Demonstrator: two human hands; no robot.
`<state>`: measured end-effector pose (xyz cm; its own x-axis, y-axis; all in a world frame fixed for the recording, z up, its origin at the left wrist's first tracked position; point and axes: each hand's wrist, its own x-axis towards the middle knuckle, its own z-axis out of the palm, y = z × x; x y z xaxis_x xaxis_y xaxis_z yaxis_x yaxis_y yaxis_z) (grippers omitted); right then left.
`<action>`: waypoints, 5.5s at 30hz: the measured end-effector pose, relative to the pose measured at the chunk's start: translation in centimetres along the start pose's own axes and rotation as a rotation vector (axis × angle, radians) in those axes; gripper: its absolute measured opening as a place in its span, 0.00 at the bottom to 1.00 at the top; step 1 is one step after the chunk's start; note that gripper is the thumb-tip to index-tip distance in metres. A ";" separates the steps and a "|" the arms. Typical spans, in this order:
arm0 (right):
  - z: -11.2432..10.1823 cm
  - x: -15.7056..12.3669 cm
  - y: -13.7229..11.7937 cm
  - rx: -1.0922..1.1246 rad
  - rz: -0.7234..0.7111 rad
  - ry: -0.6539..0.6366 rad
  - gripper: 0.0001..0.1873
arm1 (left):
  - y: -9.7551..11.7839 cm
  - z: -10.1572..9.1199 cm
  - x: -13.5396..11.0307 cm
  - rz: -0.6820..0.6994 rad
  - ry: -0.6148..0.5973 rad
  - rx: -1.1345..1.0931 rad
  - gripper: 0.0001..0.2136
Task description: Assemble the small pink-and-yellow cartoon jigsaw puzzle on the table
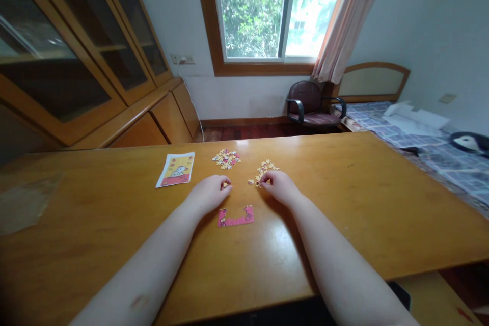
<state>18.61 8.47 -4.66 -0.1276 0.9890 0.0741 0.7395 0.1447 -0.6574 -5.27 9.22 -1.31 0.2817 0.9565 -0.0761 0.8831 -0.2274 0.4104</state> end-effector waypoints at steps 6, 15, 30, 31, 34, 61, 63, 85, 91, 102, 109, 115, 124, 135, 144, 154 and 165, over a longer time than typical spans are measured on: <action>0.8 0.6 -1.8 0.005 0.072 -0.059 0.04 | 0.0 2.0 1.5 0.131 0.263 0.003 0.13; 2.2 1.1 -1.7 -0.114 -0.104 -0.066 0.05 | -0.2 4.0 1.5 0.333 0.141 0.090 0.15; 2.8 1.3 -0.3 -0.172 -0.174 -0.027 0.05 | -0.1 4.8 1.6 0.306 0.057 0.100 0.20; 2.9 1.3 -0.3 -0.178 -0.184 -0.017 0.05 | -0.2 4.9 1.6 0.305 0.059 0.100 0.20; 2.9 1.3 -0.3 -0.197 -0.214 0.014 0.06 | -0.3 5.0 1.7 0.307 0.064 0.101 0.20; 2.5 1.4 -0.2 -0.268 -0.271 -0.066 0.05 | -0.4 5.1 1.8 0.318 0.108 0.140 0.18; 2.6 1.4 -0.2 -0.255 -0.264 -0.049 0.04 | -0.4 5.2 1.8 0.321 0.109 0.139 0.18; 2.9 1.1 -0.4 -0.268 -0.294 0.006 0.08 | -0.5 5.4 1.9 0.332 0.126 0.105 0.19; 2.8 0.8 -1.0 -0.300 -0.277 0.004 0.09 | -0.4 5.2 2.0 0.384 0.182 0.081 0.14; 2.1 0.8 -0.8 -0.185 -0.217 0.036 0.07 | -0.3 5.1 2.0 0.398 0.216 0.076 0.14; 2.1 0.7 -0.8 -0.214 -0.223 0.026 0.08 | 0.0 4.7 1.8 0.387 0.222 0.064 0.12; 2.4 0.7 -0.6 -0.216 -0.254 0.006 0.08 | 0.0 4.7 1.8 0.377 0.214 0.065 0.10; 2.3 0.7 -0.6 -0.214 -0.262 0.004 0.09 | 0.0 4.7 1.7 0.368 0.215 0.067 0.11; 3.1 1.6 0.5 -0.353 -0.318 0.076 0.16 | 0.1 4.5 1.6 0.413 0.194 0.037 0.11; 3.4 1.7 0.6 -0.403 -0.301 0.053 0.13 | -0.2 4.8 1.8 0.400 0.200 0.040 0.10; 3.1 1.5 0.5 -0.324 -0.339 0.105 0.09 | 0.0 4.7 1.7 0.374 0.207 0.044 0.12; 2.8 1.2 0.0 -0.318 -0.386 0.077 0.09 | -0.3 5.0 1.8 0.350 0.139 0.113 0.17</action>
<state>16.57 9.55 -6.66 -0.3917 0.8590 0.3296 0.8139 0.4905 -0.3113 -3.13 10.11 -6.11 0.5265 0.8315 0.1773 0.7806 -0.5554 0.2868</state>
